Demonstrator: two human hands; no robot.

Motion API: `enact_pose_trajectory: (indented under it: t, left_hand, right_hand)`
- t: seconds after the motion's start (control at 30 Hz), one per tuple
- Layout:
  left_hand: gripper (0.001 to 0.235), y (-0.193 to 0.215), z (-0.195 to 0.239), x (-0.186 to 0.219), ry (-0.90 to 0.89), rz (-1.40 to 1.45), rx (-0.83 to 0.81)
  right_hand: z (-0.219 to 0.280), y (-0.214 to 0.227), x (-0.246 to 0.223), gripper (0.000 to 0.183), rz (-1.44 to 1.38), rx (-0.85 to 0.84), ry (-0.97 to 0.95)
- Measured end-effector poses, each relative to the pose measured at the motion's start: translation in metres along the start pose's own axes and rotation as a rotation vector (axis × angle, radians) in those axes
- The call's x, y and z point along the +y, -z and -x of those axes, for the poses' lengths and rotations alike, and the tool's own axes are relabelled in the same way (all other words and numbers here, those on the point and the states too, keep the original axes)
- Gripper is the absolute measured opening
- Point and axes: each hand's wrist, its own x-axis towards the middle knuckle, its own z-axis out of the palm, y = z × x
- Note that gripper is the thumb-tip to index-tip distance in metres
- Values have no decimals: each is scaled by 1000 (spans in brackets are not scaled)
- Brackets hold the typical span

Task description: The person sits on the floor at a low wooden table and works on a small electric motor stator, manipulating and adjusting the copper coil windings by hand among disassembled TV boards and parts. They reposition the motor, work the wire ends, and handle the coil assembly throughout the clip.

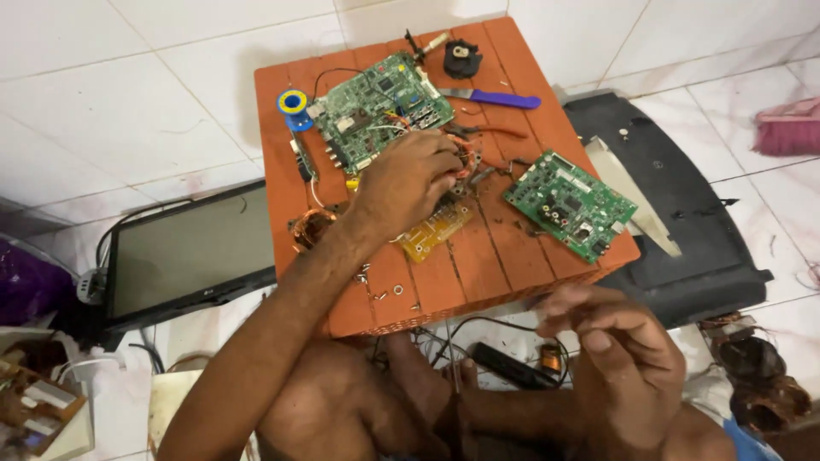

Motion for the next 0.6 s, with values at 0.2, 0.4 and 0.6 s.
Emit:
enact_pose_trajectory:
  t: [0.2,0.4,0.6]
  left_hand:
    - [17,-2,0,-6,17,97,37]
    - [34,4,3,3,121,190,71]
    - [21,0,1,-4,186,75,63]
  right_hand:
    - [19,15,5,14,417,-44,26]
    - [25,40,19,14,248,-15,27]
    - [12,27,14,6,-231,9,-145]
